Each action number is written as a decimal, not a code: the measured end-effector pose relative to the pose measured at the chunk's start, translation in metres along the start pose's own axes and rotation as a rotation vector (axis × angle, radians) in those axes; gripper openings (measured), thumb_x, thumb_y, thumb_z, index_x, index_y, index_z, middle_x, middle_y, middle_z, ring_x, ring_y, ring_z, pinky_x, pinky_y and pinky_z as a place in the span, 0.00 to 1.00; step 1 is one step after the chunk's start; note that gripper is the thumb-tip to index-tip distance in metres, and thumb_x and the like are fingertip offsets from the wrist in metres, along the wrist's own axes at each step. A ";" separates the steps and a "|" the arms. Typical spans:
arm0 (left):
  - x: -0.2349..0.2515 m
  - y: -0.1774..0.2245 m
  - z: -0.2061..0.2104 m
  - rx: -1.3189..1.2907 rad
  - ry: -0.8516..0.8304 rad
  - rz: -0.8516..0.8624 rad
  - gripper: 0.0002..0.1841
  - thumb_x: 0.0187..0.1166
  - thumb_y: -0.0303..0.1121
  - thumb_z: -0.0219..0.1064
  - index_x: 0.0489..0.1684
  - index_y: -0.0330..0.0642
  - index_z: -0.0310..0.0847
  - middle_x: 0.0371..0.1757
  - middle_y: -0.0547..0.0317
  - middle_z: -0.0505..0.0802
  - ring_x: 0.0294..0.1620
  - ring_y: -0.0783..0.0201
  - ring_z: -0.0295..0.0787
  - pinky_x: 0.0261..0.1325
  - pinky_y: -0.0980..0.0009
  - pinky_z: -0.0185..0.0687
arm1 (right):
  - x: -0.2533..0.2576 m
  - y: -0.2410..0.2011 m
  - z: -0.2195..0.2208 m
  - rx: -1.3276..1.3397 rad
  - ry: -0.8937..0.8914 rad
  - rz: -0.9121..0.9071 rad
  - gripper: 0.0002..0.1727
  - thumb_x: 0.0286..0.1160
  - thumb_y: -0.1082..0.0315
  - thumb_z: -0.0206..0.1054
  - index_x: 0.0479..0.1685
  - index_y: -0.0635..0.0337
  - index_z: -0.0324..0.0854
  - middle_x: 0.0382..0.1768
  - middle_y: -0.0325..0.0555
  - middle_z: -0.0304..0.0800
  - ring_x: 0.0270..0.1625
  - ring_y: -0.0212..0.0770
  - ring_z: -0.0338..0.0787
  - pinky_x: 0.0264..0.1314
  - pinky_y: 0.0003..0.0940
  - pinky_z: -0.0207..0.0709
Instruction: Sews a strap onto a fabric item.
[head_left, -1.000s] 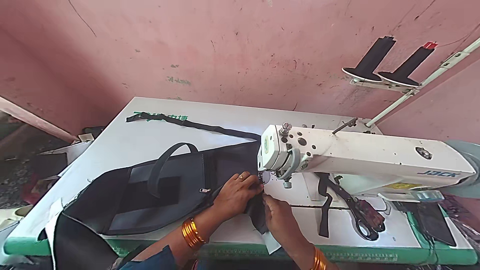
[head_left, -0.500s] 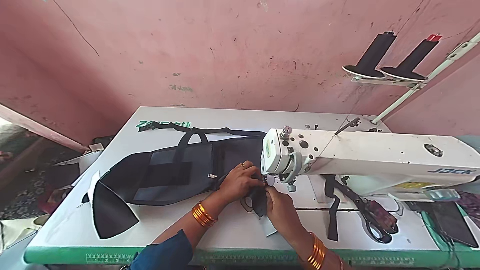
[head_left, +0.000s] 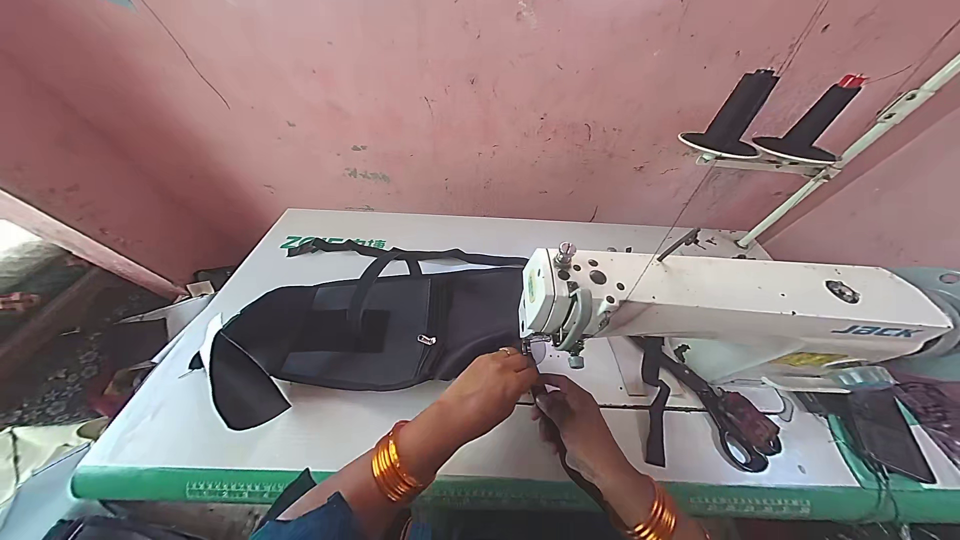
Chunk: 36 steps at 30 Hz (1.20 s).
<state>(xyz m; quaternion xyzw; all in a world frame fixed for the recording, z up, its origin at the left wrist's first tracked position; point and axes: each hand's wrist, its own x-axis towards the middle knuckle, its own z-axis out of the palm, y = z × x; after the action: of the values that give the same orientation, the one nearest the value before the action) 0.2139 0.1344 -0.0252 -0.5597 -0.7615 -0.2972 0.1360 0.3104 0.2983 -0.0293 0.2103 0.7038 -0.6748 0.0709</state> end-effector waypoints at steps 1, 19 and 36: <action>-0.003 0.009 0.006 -0.010 -0.036 -0.003 0.07 0.72 0.16 0.64 0.29 0.33 0.88 0.36 0.48 0.95 0.43 0.51 0.96 0.47 0.60 0.91 | -0.010 0.008 0.000 -0.057 0.026 -0.048 0.19 0.85 0.76 0.59 0.73 0.66 0.74 0.28 0.42 0.90 0.17 0.31 0.83 0.19 0.24 0.78; -0.042 0.040 0.062 0.156 0.161 -0.162 0.11 0.71 0.20 0.63 0.36 0.40 0.94 0.46 0.57 0.98 0.52 0.57 0.95 0.53 0.65 0.90 | -0.041 0.010 -0.014 -0.438 -0.069 -0.314 0.10 0.84 0.72 0.59 0.46 0.66 0.86 0.23 0.39 0.86 0.18 0.27 0.82 0.22 0.22 0.78; -0.017 0.012 0.063 0.088 0.140 -0.330 0.10 0.70 0.17 0.65 0.35 0.37 0.93 0.49 0.54 0.98 0.60 0.54 0.94 0.59 0.61 0.90 | 0.023 0.014 -0.030 -0.654 0.174 -1.151 0.16 0.67 0.79 0.57 0.39 0.64 0.94 0.49 0.49 0.96 0.59 0.41 0.92 0.70 0.30 0.81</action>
<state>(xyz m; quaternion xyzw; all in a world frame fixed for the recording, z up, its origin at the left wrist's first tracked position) 0.2389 0.1618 -0.0799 -0.3988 -0.8438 -0.3203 0.1624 0.3009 0.3325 -0.0486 -0.1776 0.8753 -0.3373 -0.2975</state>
